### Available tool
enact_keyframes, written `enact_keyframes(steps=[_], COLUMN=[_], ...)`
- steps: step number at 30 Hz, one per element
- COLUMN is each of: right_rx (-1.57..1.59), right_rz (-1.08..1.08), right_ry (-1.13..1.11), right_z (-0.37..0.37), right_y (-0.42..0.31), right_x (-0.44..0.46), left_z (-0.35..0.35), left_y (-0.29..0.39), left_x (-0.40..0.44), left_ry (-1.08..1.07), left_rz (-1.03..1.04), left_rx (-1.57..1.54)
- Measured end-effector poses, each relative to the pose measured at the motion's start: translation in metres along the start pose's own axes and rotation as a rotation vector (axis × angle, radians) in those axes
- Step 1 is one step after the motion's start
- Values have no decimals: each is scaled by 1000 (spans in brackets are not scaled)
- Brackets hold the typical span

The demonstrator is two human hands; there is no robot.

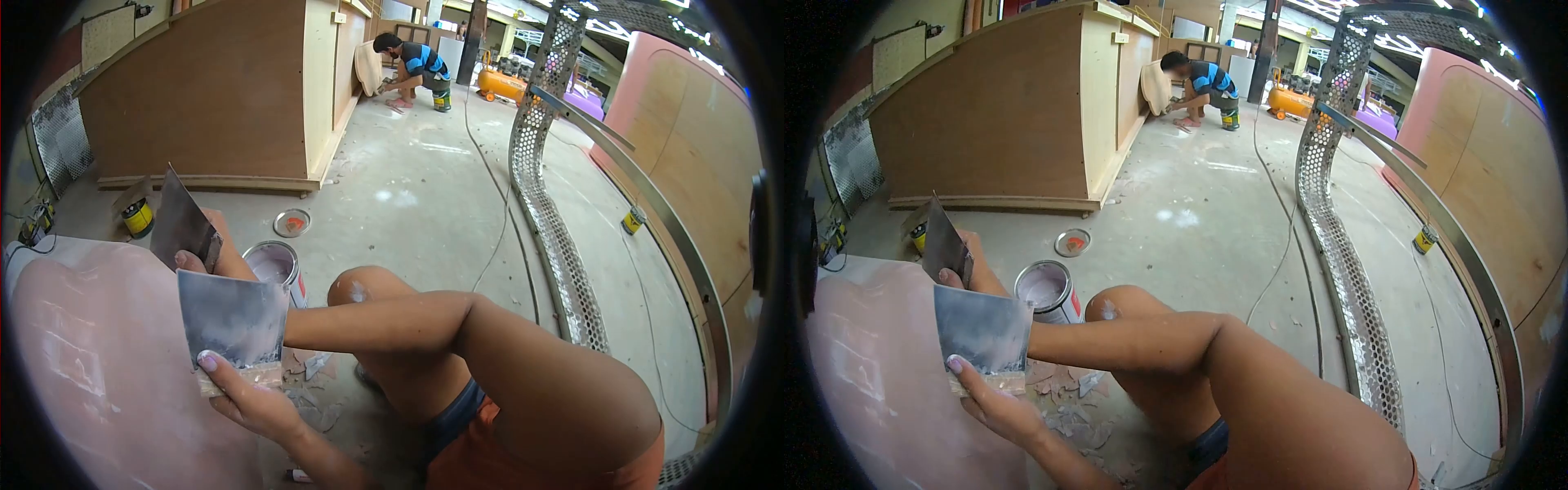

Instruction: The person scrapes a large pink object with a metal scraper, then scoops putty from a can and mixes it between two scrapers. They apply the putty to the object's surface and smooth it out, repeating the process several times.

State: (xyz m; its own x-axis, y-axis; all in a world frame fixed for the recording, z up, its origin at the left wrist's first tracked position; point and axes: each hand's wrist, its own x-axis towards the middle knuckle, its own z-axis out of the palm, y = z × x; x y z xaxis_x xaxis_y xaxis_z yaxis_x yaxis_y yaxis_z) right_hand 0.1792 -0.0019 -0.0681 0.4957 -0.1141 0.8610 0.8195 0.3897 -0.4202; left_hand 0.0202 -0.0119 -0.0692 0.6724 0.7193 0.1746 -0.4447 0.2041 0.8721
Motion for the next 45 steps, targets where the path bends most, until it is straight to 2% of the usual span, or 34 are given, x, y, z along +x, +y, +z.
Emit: enact_keyframes(steps=[2,4,6,9,10,11,14,15,20,22,23,24,25,27,30,32,35,36,37,38,40,42,44,45], right_rx=[-165,-239,152,3,68,6,38,47,108,118,181,245,228,196,154,134,111,103,63,72,119,34,-46,-75], right_rz=[-112,-159,716,757,586,491,496,502,519,518,549,581,669,692,688,662,646,637,725,623,506,479,454,468], right_ry=[36,53,16,15,22,40,40,47,78,77,136,196,165,158,161,168,177,181,215,190,345,271,206,206], right_z=[-3,-2,-8,-4,6,15,17,15,6,4,2,1,-4,4,7,9,11,11,2,-12,-15,-11,-12,-13], right_y=[-18,-34,-52,-42,-47,-55,-59,-59,-63,-65,-65,-65,-74,-78,-77,-77,-76,-76,-68,-55,-53,-43,-33,-34], right_x=[3,8,9,-4,-11,-24,-17,-16,-4,5,13,18,23,7,-1,-2,-4,-5,9,22,41,22,12,12], left_z=[1,4,-15,-14,-11,-15,-19,-13,-6,-11,-20,-25,-26,-29,-11,-14,-4,-15,-16,-5,15,18,10,9], left_y=[1,1,-29,-47,-49,-53,-45,-24,-19,-32,-33,-38,-44,-52,-18,-7,-3,-15,-27,-26,-29,-27,-18,-12], left_x=[1,3,8,5,4,4,14,9,-7,-9,-10,-9,-7,-5,-5,-6,-7,-7,-10,-14,-20,-19,-16,-13], left_ry=[27,93,97,73,45,3,-64,-103,-37,-233,-296,-293,-263,-230,-266,-407,-586,-631,-657,-686,-641,-591,-576,-493], left_rz=[-3,102,178,288,328,442,438,308,200,321,232,231,298,365,428,339,335,287,305,323,386,454,385,502], left_rx=[-1,-104,-85,-130,-193,2,-161,-228,-67,12,-103,-104,-62,-15,-89,-16,-87,1,0,-2,-79,-161,-164,-107])
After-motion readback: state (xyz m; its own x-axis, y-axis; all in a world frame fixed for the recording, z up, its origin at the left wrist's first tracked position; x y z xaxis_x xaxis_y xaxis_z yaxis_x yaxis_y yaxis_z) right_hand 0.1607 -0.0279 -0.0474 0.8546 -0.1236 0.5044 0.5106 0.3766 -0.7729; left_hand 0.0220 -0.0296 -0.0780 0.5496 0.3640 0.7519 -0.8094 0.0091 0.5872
